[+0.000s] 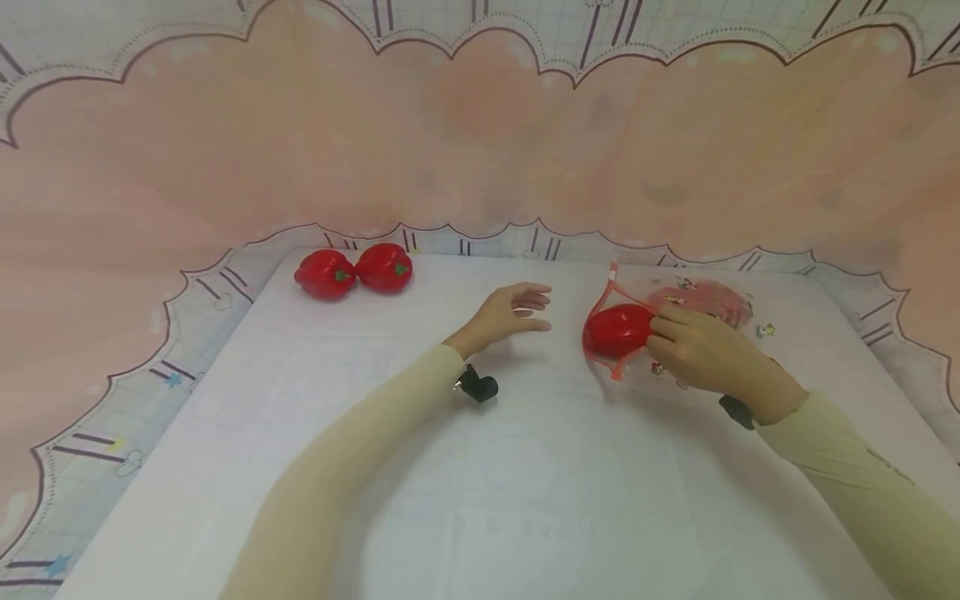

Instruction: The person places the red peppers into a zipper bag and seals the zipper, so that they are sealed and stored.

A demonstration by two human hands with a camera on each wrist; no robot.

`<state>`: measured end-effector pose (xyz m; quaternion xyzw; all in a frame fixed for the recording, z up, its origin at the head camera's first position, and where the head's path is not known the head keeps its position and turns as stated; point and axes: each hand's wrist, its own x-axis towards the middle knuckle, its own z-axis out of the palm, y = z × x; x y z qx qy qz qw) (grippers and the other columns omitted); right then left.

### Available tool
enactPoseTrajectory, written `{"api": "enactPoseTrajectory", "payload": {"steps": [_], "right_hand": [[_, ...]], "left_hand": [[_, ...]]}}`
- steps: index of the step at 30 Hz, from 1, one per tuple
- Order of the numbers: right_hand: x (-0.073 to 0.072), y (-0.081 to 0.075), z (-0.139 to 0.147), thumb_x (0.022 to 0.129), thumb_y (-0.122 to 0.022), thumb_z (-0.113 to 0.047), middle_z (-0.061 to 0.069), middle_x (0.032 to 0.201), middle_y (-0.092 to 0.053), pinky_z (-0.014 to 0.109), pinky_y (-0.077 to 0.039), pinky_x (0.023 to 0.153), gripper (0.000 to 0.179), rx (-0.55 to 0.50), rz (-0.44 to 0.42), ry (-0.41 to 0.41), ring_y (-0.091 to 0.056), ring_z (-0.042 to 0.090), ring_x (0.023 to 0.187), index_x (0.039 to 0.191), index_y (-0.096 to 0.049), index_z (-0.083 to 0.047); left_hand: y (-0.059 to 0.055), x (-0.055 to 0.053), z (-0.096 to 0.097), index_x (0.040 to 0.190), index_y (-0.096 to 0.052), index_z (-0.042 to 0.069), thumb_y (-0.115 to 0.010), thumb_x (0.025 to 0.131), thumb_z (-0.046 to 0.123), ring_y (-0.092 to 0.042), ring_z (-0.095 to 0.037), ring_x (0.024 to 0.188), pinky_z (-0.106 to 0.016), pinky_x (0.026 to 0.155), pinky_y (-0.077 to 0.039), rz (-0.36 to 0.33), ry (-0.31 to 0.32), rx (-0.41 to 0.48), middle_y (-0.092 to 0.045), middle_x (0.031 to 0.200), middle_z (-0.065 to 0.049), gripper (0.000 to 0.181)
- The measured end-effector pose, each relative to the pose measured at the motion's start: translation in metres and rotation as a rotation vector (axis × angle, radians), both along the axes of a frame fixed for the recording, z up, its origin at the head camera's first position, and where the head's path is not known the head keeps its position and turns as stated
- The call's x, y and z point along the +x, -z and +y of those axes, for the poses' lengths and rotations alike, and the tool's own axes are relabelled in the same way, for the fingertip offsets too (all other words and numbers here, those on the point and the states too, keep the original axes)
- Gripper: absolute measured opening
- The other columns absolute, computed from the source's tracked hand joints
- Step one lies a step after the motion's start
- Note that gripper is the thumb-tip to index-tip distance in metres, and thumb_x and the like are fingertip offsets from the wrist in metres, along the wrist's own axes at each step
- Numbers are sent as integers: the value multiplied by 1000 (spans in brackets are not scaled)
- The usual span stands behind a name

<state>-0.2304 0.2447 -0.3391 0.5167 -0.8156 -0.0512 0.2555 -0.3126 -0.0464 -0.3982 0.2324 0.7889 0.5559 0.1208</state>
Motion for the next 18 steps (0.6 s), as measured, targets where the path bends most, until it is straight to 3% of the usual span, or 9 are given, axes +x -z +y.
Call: {"api": "enactPoseTrajectory", "payload": {"steps": [5,10,18], "right_hand": [[0,-1,0,47,-93,-14,8,75,-67,36,-58,71,41,-9,-11,6,-56,23,75,78,-66,-6],[2,-3,0,53,-90,-14,7,73,-65,36,-58,69,34,-49,-77,11,-56,21,74,78,-68,-5],[1,-13,1,54,-90,-13,6,75,-65,37,-58,68,32,-81,-125,41,-57,20,76,76,-68,-6]], "left_hand": [[-6,-1,-24,134,-49,6,-73,81,11,-55,-24,121,-31,105,-43,-22,-45,10,-57,130,-17,58],[-13,3,-49,135,-48,8,-71,83,13,-53,-23,123,-35,106,-42,-43,-85,-26,-56,132,-15,57],[-13,7,-82,138,-46,10,-67,86,15,-51,-25,126,-39,107,-40,-68,-148,-36,-54,135,-14,56]]}}
